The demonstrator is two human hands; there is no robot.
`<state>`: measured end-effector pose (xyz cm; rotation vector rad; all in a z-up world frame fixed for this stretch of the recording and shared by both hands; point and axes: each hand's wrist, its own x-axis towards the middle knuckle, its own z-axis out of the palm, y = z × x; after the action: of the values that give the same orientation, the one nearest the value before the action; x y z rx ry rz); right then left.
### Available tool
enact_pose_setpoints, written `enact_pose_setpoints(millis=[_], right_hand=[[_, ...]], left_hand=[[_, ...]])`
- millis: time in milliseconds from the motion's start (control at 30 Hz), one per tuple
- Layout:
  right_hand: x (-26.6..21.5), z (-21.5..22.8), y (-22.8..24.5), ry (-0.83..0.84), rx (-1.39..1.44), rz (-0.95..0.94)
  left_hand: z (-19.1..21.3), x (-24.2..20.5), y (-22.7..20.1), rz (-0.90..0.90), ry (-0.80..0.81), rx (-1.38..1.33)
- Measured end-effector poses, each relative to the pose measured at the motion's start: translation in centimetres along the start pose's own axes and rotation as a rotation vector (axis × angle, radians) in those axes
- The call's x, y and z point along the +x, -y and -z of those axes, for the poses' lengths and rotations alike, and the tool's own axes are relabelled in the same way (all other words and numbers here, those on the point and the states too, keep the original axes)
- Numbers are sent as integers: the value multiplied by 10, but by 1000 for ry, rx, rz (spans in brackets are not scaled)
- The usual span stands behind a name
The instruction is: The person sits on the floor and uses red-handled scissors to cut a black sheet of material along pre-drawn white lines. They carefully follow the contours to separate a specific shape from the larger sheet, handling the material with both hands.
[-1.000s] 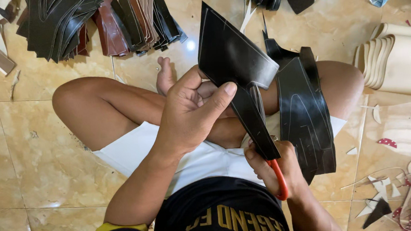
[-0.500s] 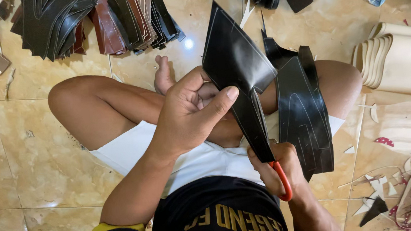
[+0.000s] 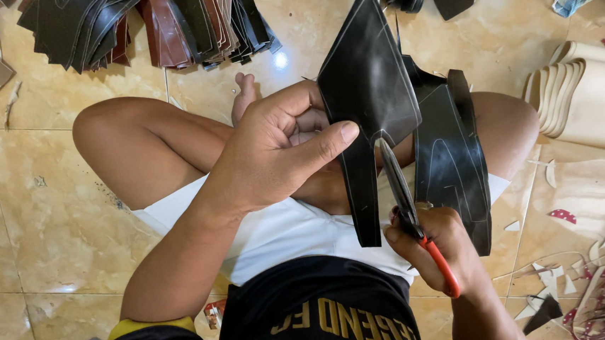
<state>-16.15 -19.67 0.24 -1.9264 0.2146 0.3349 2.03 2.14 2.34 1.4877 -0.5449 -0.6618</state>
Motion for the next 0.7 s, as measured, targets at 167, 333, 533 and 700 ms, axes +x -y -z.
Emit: enact_pose_setpoints(millis=[167, 333, 533, 700], right_hand=[[1, -1, -1, -9, -53, 29], [1, 0, -2, -3, -80, 30], [2, 1, -1, -22, -78, -66], [3, 3, 3, -17, -126, -28]], left_hand=[[0, 0, -1, 14, 4, 20], [2, 1, 1, 23, -20, 119], [3, 0, 4, -1, 5, 50], [6, 0, 3, 5, 40, -32]])
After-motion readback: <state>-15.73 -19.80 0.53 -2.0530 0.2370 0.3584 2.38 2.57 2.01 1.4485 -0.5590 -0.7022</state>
